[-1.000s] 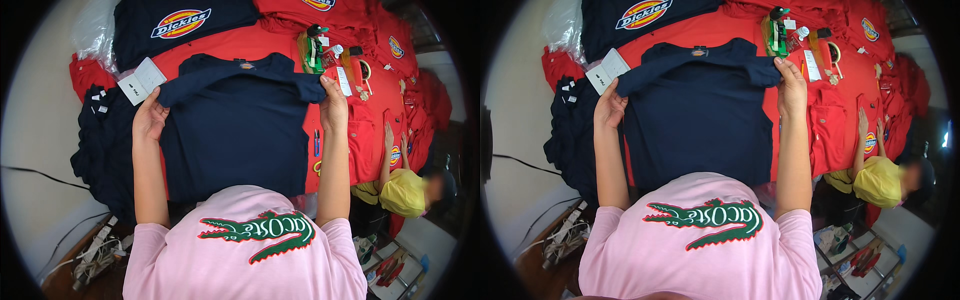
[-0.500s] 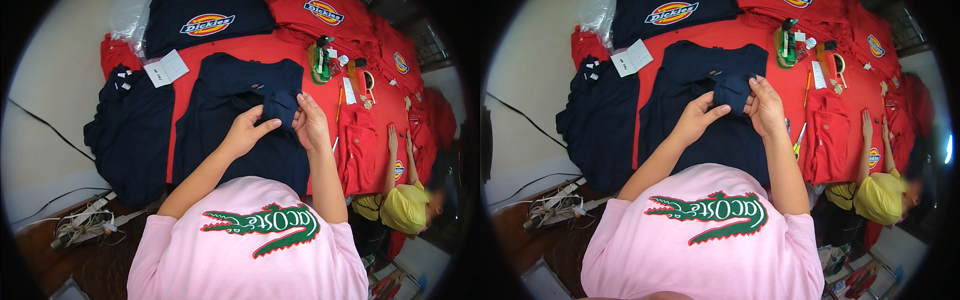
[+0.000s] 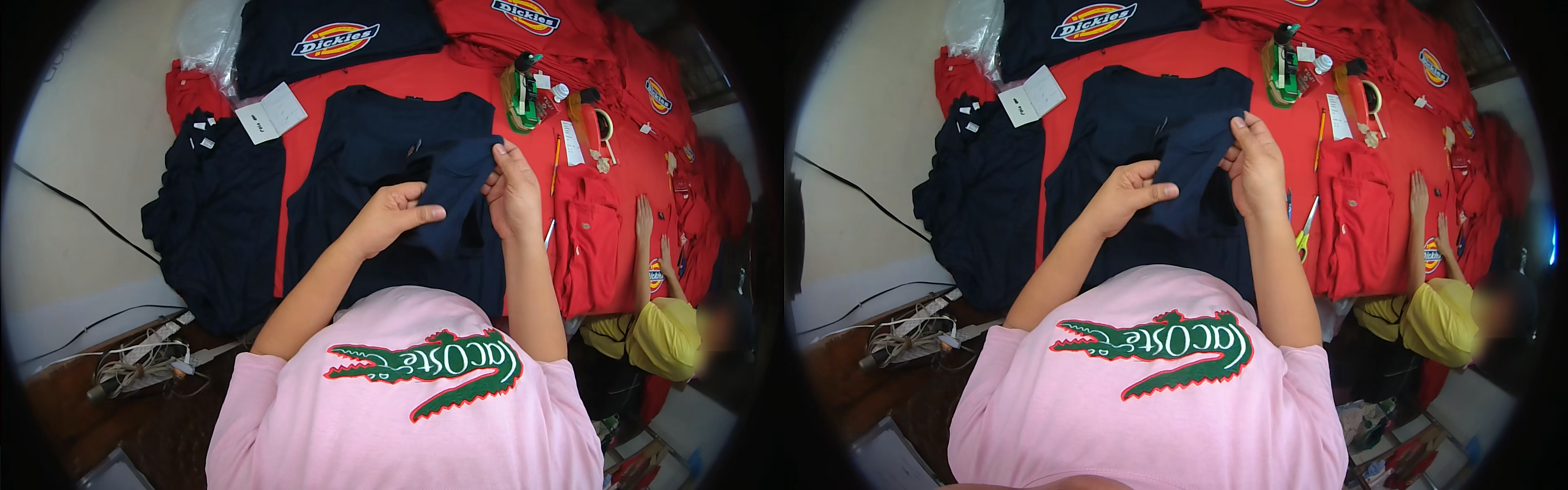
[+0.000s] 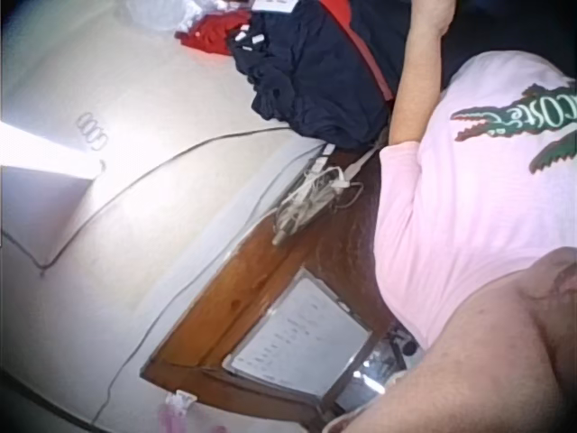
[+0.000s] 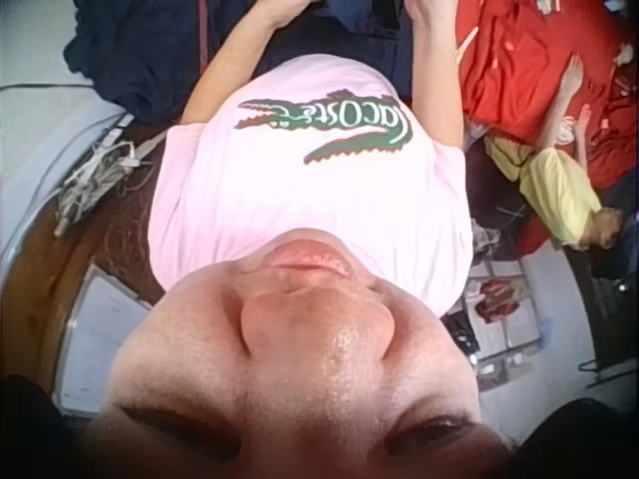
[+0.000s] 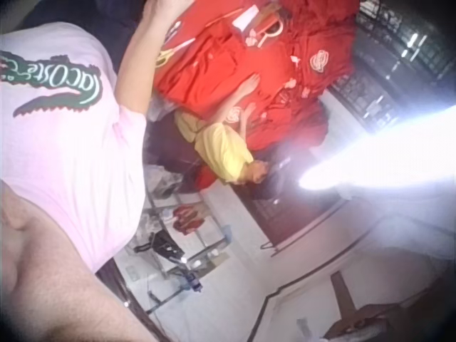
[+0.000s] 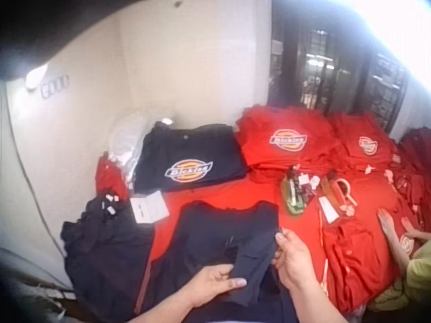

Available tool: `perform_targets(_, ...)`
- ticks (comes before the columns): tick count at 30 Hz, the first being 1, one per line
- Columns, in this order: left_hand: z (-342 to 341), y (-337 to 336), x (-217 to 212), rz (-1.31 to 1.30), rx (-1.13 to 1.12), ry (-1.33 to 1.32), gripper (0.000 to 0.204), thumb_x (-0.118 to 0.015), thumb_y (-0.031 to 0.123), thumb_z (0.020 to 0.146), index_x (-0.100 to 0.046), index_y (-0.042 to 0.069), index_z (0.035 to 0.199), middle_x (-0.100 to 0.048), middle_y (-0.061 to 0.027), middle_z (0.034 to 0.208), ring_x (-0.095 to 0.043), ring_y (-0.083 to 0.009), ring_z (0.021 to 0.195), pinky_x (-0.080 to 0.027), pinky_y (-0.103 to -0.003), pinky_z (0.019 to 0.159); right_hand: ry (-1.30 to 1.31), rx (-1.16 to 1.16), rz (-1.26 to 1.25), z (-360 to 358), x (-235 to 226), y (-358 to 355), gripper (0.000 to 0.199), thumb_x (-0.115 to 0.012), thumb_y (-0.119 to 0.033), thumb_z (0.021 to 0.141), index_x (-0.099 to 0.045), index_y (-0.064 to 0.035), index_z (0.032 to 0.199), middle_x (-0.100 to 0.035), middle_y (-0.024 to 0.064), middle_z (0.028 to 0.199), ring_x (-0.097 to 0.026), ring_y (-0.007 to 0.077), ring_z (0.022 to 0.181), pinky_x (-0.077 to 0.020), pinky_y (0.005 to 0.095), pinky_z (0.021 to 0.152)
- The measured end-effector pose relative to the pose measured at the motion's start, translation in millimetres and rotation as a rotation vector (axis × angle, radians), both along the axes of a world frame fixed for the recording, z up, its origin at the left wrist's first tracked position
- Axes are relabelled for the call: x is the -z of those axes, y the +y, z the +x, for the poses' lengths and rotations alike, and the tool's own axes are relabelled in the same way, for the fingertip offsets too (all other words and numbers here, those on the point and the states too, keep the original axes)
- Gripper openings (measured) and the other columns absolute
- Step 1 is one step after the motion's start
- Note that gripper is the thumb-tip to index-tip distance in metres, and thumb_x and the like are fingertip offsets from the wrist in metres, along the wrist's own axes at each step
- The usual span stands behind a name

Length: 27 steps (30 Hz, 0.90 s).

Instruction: The person picks up dark sleeveless shirts from a table, lays them flat to check the seams and fabric, and uses shears to trim loose threads before folding them.

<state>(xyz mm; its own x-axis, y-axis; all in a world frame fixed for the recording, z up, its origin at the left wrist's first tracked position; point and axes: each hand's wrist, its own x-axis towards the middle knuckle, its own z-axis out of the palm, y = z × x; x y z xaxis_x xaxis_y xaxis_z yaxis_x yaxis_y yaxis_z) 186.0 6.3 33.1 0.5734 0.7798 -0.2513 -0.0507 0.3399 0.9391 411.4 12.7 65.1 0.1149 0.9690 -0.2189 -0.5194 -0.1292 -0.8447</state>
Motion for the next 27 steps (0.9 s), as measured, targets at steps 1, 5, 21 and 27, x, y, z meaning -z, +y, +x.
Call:
perform_targets(1, -7, 7, -4, 0.039, 0.130, 0.156, 0.021, -0.083, 0.024, 0.094, -0.078, 0.004, 0.098, -0.071, 0.0021, 0.084, -0.059, -0.0018, 0.080, -0.049, -0.024, 0.072, 0.015, 0.011, 0.007, 6, -3, 1, 0.023, -0.060, -0.025, 0.108, -0.058, -0.0098, 0.125, -0.072, 0.0015, 0.102, -0.070, 0.0121, 0.079, -0.0546, 0.0254, 0.064)
perform_targets(5, -28, 28, -37, 0.495, 0.732, 0.921, 0.059, -0.085, 0.053, 0.082, -0.080, -0.002, 0.103, -0.078, -0.0121, 0.086, -0.074, -0.0282, 0.082, -0.054, -0.037, 0.073, 0.088, 0.005, 0.072, 44, 4, 10, 0.024, -0.060, -0.025, 0.108, -0.059, -0.0098, 0.127, -0.073, 0.0016, 0.103, -0.072, 0.0122, 0.082, -0.0551, 0.0254, 0.064)
perform_targets(21, -98, 40, -53, 0.988, -0.519, 1.488, 0.085, -0.082, 0.010, 0.076, -0.040, -0.008, 0.147, -0.053, -0.0263, 0.135, -0.051, -0.0445, 0.131, -0.044, -0.053, 0.106, 0.187, 0.162, 0.101, 68, 8, 22, 0.034, -0.060, -0.010, 0.107, -0.058, -0.0031, 0.141, -0.069, 0.0057, 0.131, -0.066, 0.0149, 0.121, -0.0533, 0.0301, 0.107)
perform_targets(27, -94, -62, 34, 0.878, -0.541, 1.298, 0.082, -0.078, 0.011, 0.081, -0.034, -0.016, 0.145, -0.049, -0.0377, 0.128, -0.052, -0.0528, 0.119, -0.043, -0.056, 0.105, -0.172, 0.080, -0.084, 48, 30, -16, 0.051, -0.060, -0.015, 0.108, -0.047, -0.0023, 0.155, -0.069, 0.0019, 0.124, -0.064, 0.0102, 0.114, -0.0506, 0.0264, 0.102)
